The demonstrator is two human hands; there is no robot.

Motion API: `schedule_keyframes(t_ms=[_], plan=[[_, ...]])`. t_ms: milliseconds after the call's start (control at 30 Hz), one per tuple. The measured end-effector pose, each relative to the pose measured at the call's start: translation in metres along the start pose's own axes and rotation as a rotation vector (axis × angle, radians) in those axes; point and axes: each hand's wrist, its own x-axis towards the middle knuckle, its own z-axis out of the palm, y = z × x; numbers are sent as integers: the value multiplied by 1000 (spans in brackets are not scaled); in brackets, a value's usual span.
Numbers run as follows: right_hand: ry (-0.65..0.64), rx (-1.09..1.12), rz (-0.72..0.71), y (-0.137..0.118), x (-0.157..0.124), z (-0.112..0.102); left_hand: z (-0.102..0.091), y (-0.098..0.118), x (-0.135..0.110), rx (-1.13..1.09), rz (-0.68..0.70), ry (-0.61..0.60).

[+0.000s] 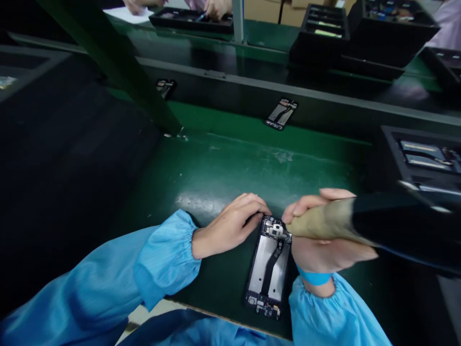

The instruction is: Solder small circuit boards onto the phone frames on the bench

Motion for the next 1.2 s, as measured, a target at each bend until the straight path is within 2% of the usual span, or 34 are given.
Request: schedule_keyframes(t_ms=[67, 167, 367, 500, 633, 733, 800, 933, 1033, 1100, 1200], plan=[[-68, 3, -65, 4, -8, 11, 0, 0, 1, 6, 0, -6], [-122, 11, -69, 7, -11, 16, 0, 1, 2, 24, 7, -21], [-128, 14, -66, 11, -12, 15, 0, 0, 2, 22, 14, -14], [-53, 4, -124, 17, -19, 26, 1, -1, 1, 7, 25, 5], [-87, 46, -48, 13, -13, 21, 1, -1, 0, -4, 10, 27], [-23, 69, -158, 2, 4, 0, 0, -1, 0, -5, 8, 45], [128, 32, -289, -5, 17, -17, 0, -1, 0, 2, 8, 48], [390, -73, -284, -9, 35, -38, 0, -1, -3, 46, 3, 30], [437, -98, -300, -5, 38, -39, 3, 0, -6, 169, 58, -66], [415, -125, -321, -2, 37, -37, 6, 1, -7, 270, 75, -110], [371, -173, -333, 3, 34, -34, 8, 6, -5, 306, 39, -93]])
